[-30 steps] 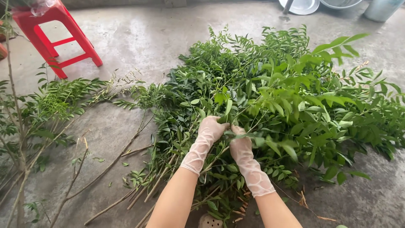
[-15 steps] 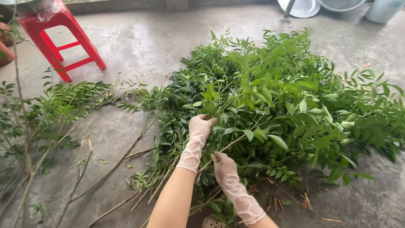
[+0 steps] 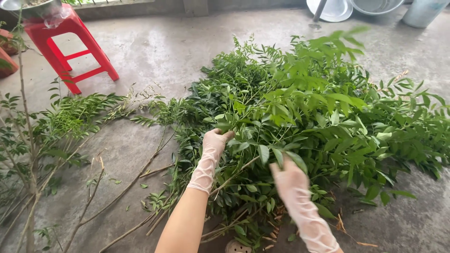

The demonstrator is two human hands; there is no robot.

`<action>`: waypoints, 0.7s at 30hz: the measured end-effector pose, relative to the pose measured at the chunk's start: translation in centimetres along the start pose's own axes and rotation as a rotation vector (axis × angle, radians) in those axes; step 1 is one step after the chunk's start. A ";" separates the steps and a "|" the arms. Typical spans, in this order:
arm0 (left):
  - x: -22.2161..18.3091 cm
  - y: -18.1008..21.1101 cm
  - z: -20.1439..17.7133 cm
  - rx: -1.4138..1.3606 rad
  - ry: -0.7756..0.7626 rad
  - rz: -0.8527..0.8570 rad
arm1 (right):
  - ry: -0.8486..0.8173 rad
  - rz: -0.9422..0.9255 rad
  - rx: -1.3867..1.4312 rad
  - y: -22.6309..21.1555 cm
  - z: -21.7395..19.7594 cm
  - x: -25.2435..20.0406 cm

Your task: The person sits on the floor and strips green leaves from leafy branches by hand, gathering the stripped leaves into a pile and placing them into a plastic bag. They work through the branches one at a time, pulling leaves off the stems and adding handfuls of leaves to the bag.

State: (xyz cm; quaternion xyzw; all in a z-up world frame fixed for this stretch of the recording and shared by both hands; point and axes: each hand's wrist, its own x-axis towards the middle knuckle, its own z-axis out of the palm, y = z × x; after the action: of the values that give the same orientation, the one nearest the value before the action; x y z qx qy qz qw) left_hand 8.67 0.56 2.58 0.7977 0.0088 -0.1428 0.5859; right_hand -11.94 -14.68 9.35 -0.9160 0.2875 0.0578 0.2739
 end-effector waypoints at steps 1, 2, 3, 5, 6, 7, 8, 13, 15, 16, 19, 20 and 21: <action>0.1 -0.4 -0.2 -0.096 -0.012 0.053 | 0.196 -0.078 0.111 3.7 0.9 1.7; 0.2 -0.8 -0.4 -0.192 -0.023 0.107 | 0.392 -0.153 0.224 7.4 1.8 3.4; 0.5 -1.1 -0.3 -0.191 -0.021 0.109 | 0.392 -0.155 0.226 6.2 0.2 2.2; 1.1 -1.6 0.1 -0.068 -0.122 0.086 | -0.034 0.174 0.386 4.0 -3.2 -0.1; 1.2 -2.3 0.4 -0.067 -0.125 0.087 | -0.032 0.176 0.388 3.1 -4.1 -1.2; 1.0 -3.1 0.7 -0.300 -0.229 0.031 | -0.142 0.129 0.374 2.4 -4.9 -2.4; 0.9 -3.9 1.0 -0.533 -0.331 -0.028 | -0.252 0.080 0.359 1.7 -5.7 -3.6; -0.6 -4.4 2.3 -0.653 -0.252 -0.026 | -0.027 -0.206 0.734 -1.0 -8.7 -4.8; -1.5 -4.7 3.2 -0.639 -0.225 0.022 | 0.117 -0.231 0.756 -4.9 -9.0 -4.2; -1.9 -4.6 3.6 -0.635 -0.205 0.006 | 0.079 -0.416 0.525 -7.2 -8.5 -3.7; -2.4 -5.2 5.1 -0.632 -0.142 -0.006 | 0.340 -1.003 -0.093 -9.0 1.1 6.0; -2.5 -5.6 5.6 -0.626 -0.092 -0.012 | 0.631 -1.383 -0.498 -7.6 4.7 10.4; -3.1 -5.1 5.3 -0.628 -0.092 -0.008 | 0.634 -1.385 -0.500 -8.8 3.6 9.6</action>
State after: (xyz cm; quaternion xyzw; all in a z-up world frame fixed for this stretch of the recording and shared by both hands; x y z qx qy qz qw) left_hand 3.59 -2.36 -2.88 0.5706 0.0292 -0.1716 0.8026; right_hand 1.13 -11.50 7.90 -0.8933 -0.3036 -0.3258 -0.0608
